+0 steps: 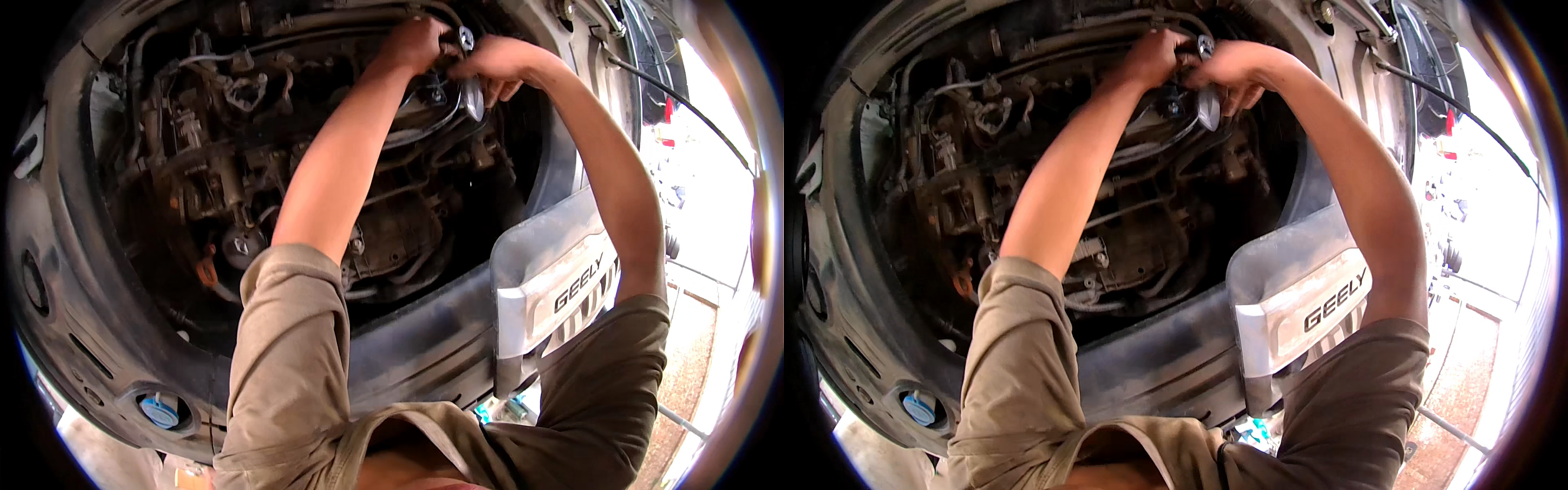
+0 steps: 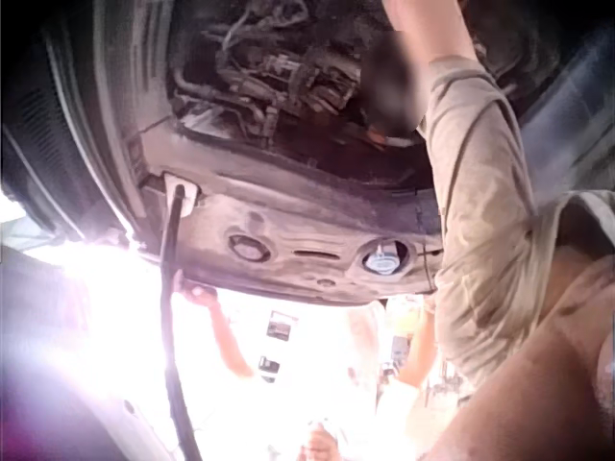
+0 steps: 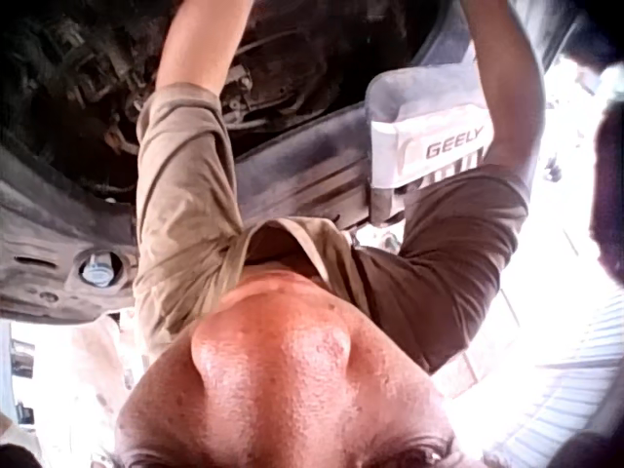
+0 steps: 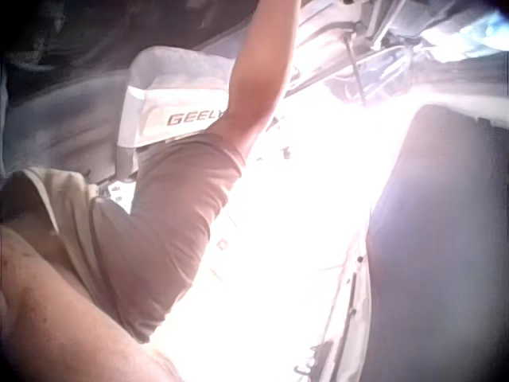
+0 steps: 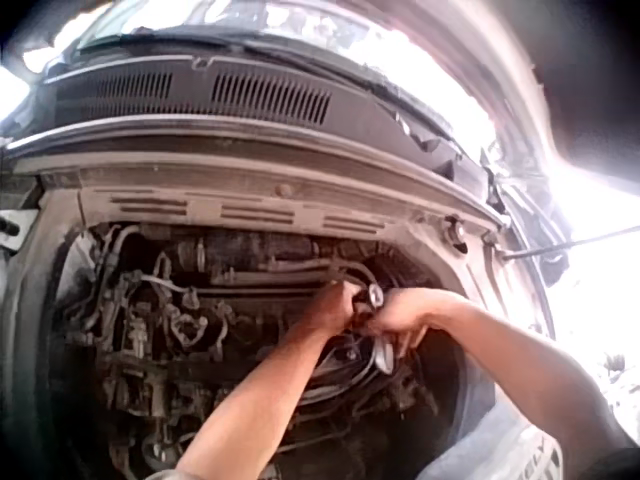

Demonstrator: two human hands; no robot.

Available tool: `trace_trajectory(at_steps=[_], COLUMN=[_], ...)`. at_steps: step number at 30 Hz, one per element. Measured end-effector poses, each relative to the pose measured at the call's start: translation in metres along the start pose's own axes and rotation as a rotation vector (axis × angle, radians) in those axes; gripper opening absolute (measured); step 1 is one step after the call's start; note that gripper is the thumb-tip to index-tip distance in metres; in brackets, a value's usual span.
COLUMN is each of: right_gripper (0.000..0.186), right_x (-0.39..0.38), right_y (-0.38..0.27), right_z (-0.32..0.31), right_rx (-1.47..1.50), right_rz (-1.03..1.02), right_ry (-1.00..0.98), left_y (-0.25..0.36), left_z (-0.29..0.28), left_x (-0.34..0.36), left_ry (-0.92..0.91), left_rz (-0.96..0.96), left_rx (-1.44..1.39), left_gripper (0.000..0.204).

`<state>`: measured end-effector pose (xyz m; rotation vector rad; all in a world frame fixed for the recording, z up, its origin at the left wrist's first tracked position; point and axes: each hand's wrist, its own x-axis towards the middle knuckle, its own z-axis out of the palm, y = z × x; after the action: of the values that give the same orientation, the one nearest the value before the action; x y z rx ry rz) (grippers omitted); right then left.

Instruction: The person opens the car hood and removes the engine cover. They then use a socket wrench to loosen and remove bolts from the engine block. The person continues to work on the engine components with their hands.

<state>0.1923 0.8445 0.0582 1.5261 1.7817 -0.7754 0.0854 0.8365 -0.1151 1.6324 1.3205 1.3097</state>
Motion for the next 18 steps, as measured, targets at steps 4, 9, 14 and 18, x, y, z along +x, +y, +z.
trace_trajectory(at_steps=[4, 9, 14, 18], right_gripper=[0.038, 0.034, 0.034, 0.033], right_x=[0.040, 0.005, 0.063, 0.015], right_y=[0.045, -0.022, 0.078, 0.022], right_z=[-0.009, 0.007, -0.013, 0.010], right_rx=[-0.651, -0.198, -0.681, -0.584], right_rz=[-0.015, 0.060, 0.001, -0.241], right_ry=[0.597, -0.022, 0.323, 0.482], left_y=[0.012, -0.004, 0.027, 0.015], left_z=[0.004, -0.001, 0.010, -0.002], left_x=[0.003, -0.005, 0.003, 0.000], left_ry=[0.004, 0.008, 0.030, -0.002], left_rz=[-0.087, -0.060, -0.063, -0.030], left_rx=[0.085, 0.113, 0.155, 0.037], left_gripper=[0.026, 0.026, 0.029, 0.030])
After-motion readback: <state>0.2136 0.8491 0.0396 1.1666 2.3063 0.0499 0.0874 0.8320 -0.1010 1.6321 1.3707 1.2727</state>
